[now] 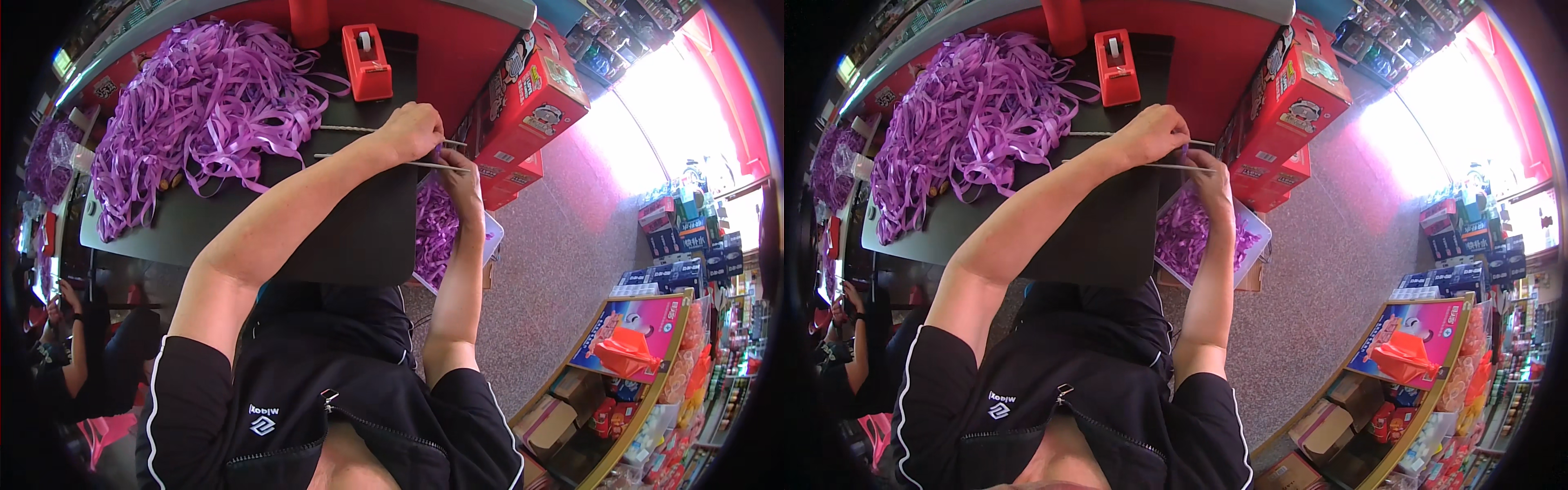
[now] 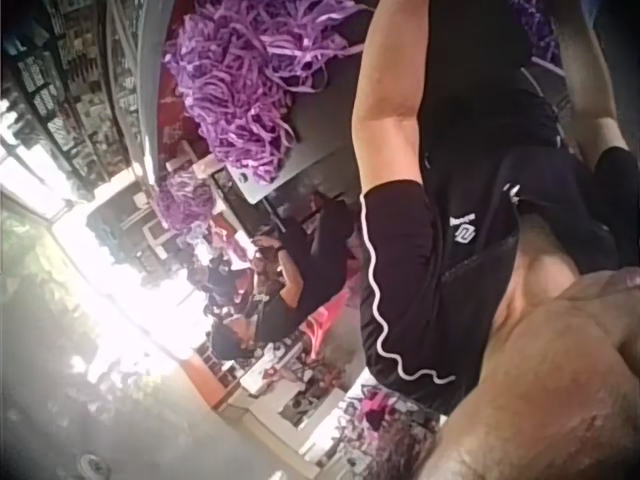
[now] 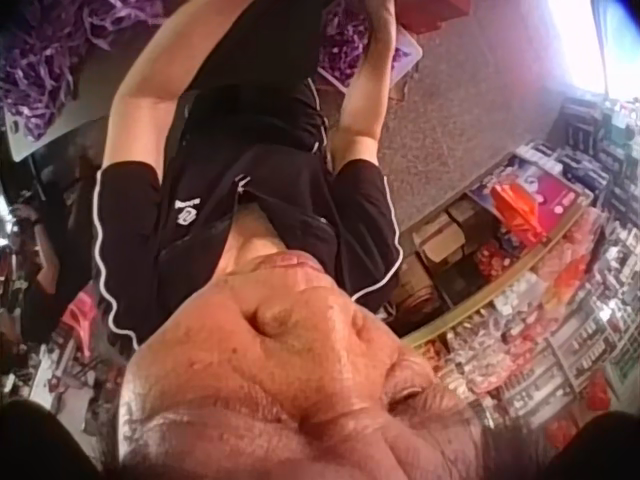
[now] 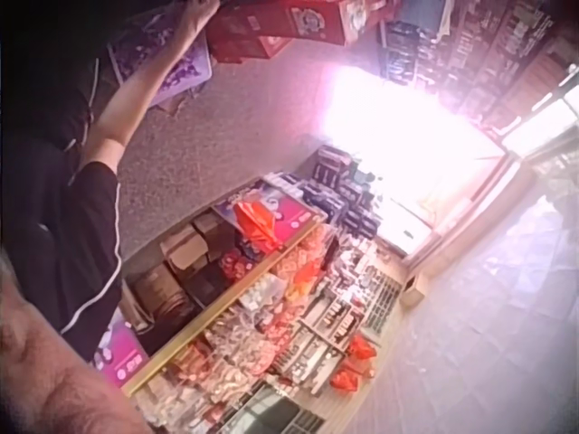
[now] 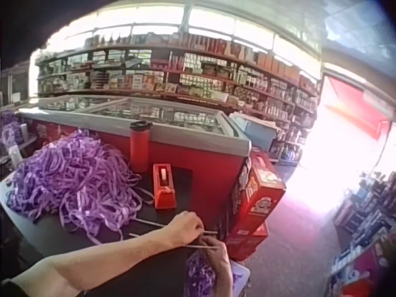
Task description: Organizing and processing purple ribbons by wrapping them around a metal rod jig and placing the finished pieces into a plastic container.
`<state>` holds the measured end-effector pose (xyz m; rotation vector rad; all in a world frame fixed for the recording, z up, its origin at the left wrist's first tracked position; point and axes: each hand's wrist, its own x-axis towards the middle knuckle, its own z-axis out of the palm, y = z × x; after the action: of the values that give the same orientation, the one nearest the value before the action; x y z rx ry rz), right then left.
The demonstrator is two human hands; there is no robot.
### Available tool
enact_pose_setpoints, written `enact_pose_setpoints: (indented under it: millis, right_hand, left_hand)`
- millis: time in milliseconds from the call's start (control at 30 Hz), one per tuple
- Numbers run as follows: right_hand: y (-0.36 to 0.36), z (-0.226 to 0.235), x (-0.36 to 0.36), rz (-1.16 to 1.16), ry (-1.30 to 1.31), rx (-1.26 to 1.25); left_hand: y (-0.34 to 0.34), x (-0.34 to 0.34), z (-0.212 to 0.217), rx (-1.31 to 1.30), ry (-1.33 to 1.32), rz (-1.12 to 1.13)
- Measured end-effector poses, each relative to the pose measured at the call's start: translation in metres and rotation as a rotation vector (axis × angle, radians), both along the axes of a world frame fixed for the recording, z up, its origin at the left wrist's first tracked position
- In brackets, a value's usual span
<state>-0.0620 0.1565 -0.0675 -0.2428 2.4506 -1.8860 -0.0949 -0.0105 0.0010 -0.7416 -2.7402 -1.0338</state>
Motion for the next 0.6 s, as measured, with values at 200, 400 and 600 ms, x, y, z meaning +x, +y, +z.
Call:
enact_pose_setpoints:
  millis: [200,400,600]
  right_hand:
    - [0.030,-0.099,0.009,0.011,0.042,0.208]
    - [0.032,-0.163,0.067,-0.076,-0.163,0.186]
    - [0.036,-0.226,0.104,-0.245,-0.241,-0.013]
  left_hand:
    - [0.010,0.005,0.000,0.111,-0.036,0.031]
    - [0.000,0.011,-0.012,0.187,0.060,0.062]
    - [0.004,0.011,-0.015,0.142,0.110,0.061]
